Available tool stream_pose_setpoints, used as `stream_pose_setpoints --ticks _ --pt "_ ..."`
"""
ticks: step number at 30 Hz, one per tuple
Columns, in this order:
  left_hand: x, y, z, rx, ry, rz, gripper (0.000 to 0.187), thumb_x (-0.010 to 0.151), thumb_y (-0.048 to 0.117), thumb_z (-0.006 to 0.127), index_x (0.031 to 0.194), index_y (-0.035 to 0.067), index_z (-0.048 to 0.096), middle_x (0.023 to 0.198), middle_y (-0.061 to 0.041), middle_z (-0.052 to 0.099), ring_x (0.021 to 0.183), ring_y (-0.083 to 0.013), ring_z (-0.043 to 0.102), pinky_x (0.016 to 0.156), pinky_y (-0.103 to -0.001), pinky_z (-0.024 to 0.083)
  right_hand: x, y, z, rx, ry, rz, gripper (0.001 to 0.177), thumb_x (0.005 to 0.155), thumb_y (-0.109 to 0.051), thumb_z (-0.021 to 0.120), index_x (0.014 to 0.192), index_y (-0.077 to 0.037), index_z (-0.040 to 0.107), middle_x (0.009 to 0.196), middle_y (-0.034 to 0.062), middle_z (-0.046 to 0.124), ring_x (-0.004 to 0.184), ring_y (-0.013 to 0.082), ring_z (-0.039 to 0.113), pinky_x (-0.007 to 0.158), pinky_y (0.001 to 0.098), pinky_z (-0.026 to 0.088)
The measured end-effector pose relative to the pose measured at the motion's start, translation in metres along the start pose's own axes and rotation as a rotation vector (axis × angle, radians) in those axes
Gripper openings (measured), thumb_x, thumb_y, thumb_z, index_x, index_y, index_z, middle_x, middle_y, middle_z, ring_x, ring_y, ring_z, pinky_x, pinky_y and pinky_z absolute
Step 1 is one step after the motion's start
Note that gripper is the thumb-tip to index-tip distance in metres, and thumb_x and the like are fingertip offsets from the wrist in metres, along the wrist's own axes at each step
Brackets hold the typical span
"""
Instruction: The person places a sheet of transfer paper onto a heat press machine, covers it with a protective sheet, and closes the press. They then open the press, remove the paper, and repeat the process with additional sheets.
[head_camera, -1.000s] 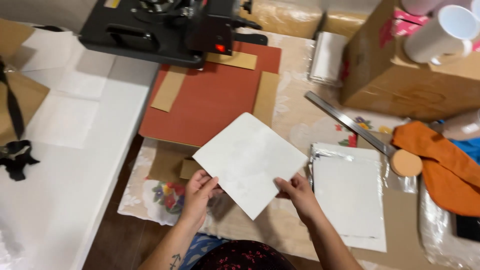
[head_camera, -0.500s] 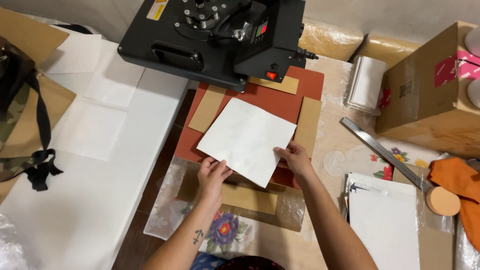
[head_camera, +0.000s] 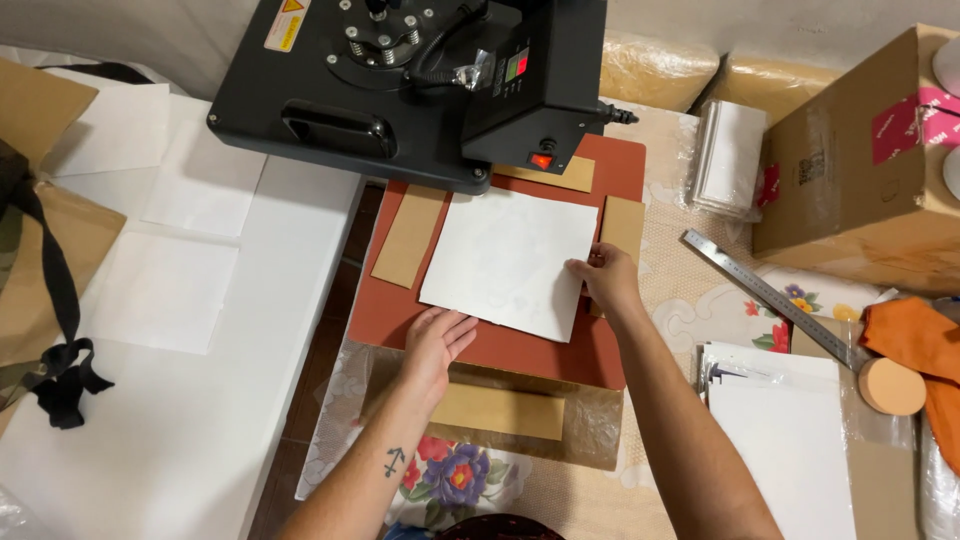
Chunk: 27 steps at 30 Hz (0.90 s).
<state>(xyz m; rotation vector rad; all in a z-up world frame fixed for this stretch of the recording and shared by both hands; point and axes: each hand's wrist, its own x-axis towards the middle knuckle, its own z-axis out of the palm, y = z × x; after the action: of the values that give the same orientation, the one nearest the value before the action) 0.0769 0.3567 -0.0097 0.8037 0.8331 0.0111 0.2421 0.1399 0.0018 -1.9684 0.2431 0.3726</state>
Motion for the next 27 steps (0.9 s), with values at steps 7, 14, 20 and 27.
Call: stream_pose_setpoints --ticks 7,14,20,27 --pt "-0.005 0.015 0.011 -0.097 -0.027 -0.064 0.037 0.095 0.008 0.061 0.128 -0.001 0.048 0.131 -0.022 0.058 0.13 -0.0365 0.057 0.11 -0.049 0.045 0.008 -0.007 -0.002 -0.05 0.069 -0.018 0.048 0.08 -0.014 0.082 0.123 0.002 0.066 0.098 0.0152 0.074 0.089 0.027 0.073 0.066 0.0387 0.064" --pt "-0.015 0.017 0.026 -0.204 -0.082 -0.103 0.049 0.094 0.01 0.062 0.136 -0.001 0.04 0.14 -0.017 0.04 0.146 -0.0331 0.036 0.121 -0.048 0.029 0.003 -0.019 -0.004 -0.102 0.14 -0.028 0.056 0.085 -0.014 0.077 0.134 0.005 0.058 0.108 0.0201 0.072 0.098 0.033 0.071 0.07 0.0409 0.065" --pt "-0.022 0.019 0.032 -0.271 -0.11 -0.126 0.06 0.092 0.014 0.063 0.143 -0.002 0.035 0.141 -0.015 0.033 0.151 -0.0323 0.025 0.125 -0.045 0.023 0.008 -0.016 -0.004 -0.12 0.157 -0.047 0.056 0.088 -0.017 0.075 0.136 0.006 0.056 0.114 0.0223 0.07 0.106 0.0362 0.069 0.074 0.0438 0.065" --pt "-0.025 0.02 0.034 -0.322 -0.107 -0.113 0.058 0.092 0.016 0.063 0.142 0.0 0.038 0.133 -0.01 0.035 0.149 -0.0289 0.028 0.125 -0.043 0.022 0.001 -0.025 -0.004 -0.157 0.164 -0.058 0.056 0.089 -0.023 0.074 0.135 0.004 0.057 0.115 0.0202 0.071 0.107 0.0353 0.069 0.076 0.0449 0.065"
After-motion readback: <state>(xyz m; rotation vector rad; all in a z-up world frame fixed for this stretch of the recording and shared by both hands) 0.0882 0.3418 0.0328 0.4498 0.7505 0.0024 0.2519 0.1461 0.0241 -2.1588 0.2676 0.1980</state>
